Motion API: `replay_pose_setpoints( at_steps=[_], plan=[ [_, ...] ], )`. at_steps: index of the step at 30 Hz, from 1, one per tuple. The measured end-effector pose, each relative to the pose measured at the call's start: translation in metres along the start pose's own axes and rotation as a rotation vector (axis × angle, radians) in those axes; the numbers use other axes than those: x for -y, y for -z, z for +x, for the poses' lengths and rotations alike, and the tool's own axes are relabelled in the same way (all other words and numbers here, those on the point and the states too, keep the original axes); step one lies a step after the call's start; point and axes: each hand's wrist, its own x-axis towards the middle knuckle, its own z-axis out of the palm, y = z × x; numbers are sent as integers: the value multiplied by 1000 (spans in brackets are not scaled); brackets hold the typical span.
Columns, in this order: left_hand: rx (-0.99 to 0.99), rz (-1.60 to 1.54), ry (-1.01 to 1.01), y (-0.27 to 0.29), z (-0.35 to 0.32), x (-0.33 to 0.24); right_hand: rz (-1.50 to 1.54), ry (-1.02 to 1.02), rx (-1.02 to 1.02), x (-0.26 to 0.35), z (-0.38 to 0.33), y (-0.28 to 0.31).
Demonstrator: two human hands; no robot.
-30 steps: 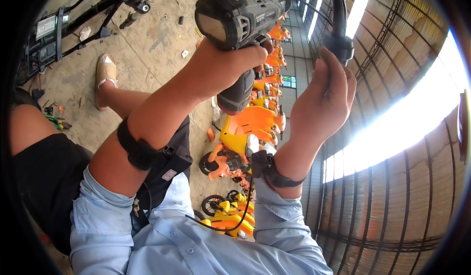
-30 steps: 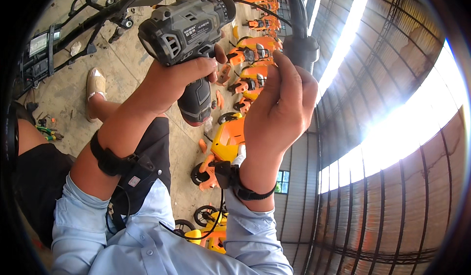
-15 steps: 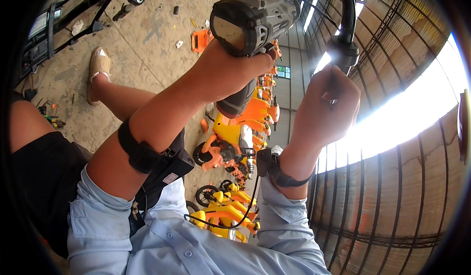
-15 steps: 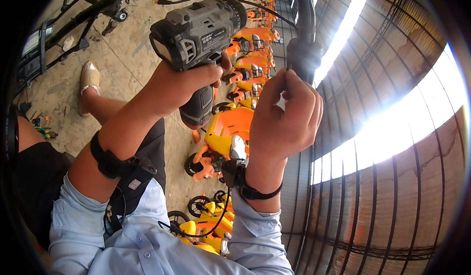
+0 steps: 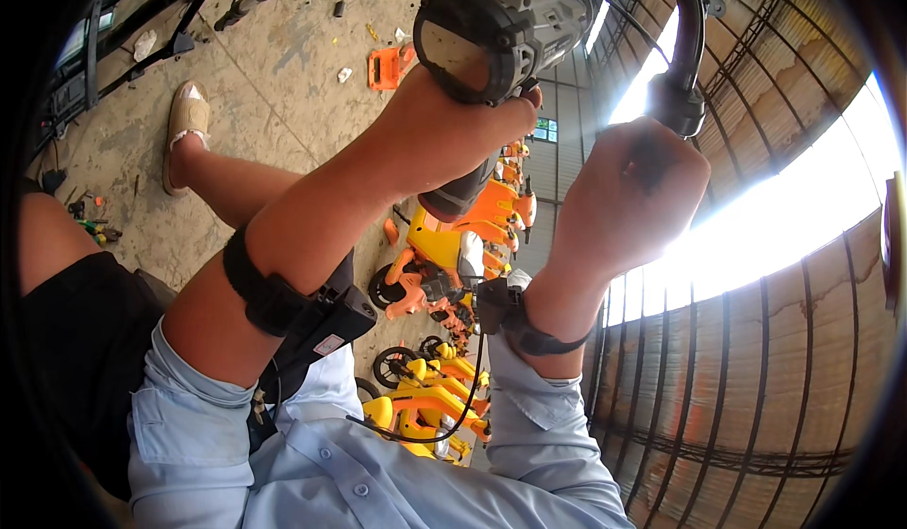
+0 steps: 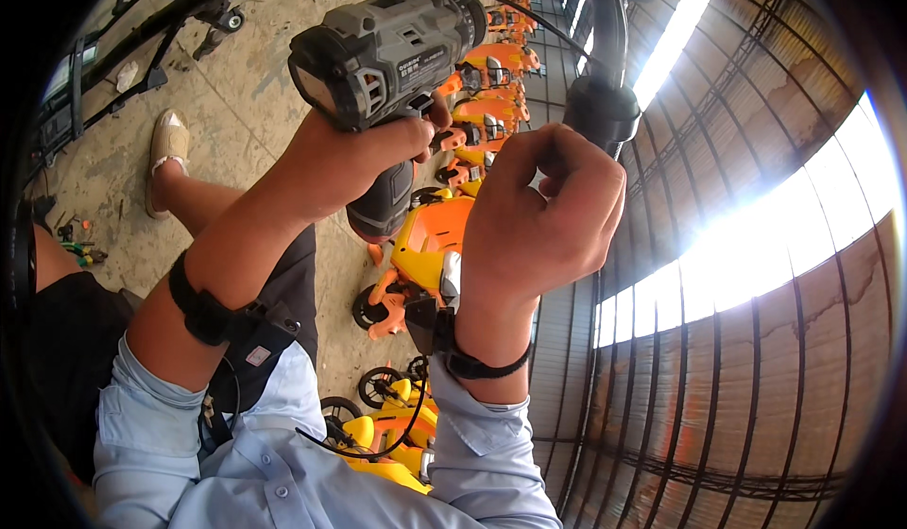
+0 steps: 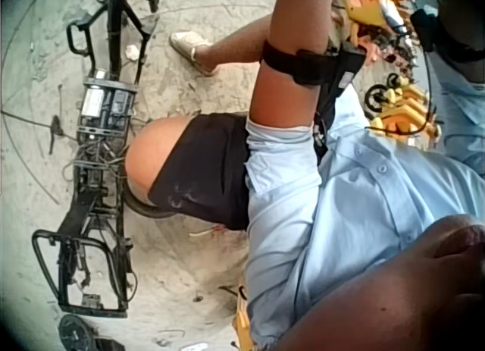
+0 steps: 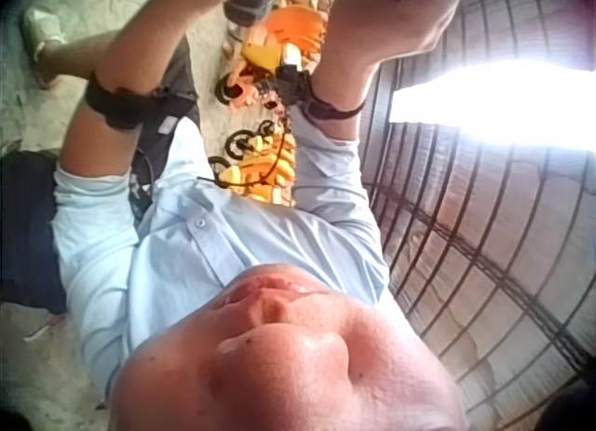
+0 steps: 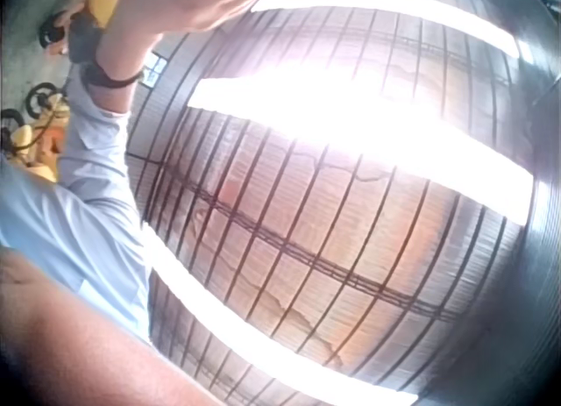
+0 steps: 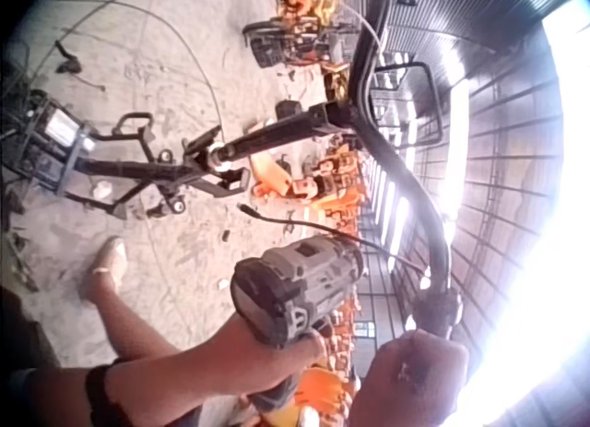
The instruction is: The person attaches a handle and a light fixture to a scooter frame using a power drill and hand-tightens components.
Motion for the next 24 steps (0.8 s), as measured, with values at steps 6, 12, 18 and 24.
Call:
replay_pose_setpoints(
  at_steps=[6,12,18,24],
  plan=[
    [-30,-34,4,0,1,0,9,-232,-96,13,-5,-12],
    [-27,-55,5,0,3,2,-28,-361,-134,26,-11,-20],
    [-47,-5,2,2,6,-1,-18,-501,-160,35,-8,-24],
    [-47,-23,3,5,7,-6,4,-660,-185,47,1,-22]
  ],
)
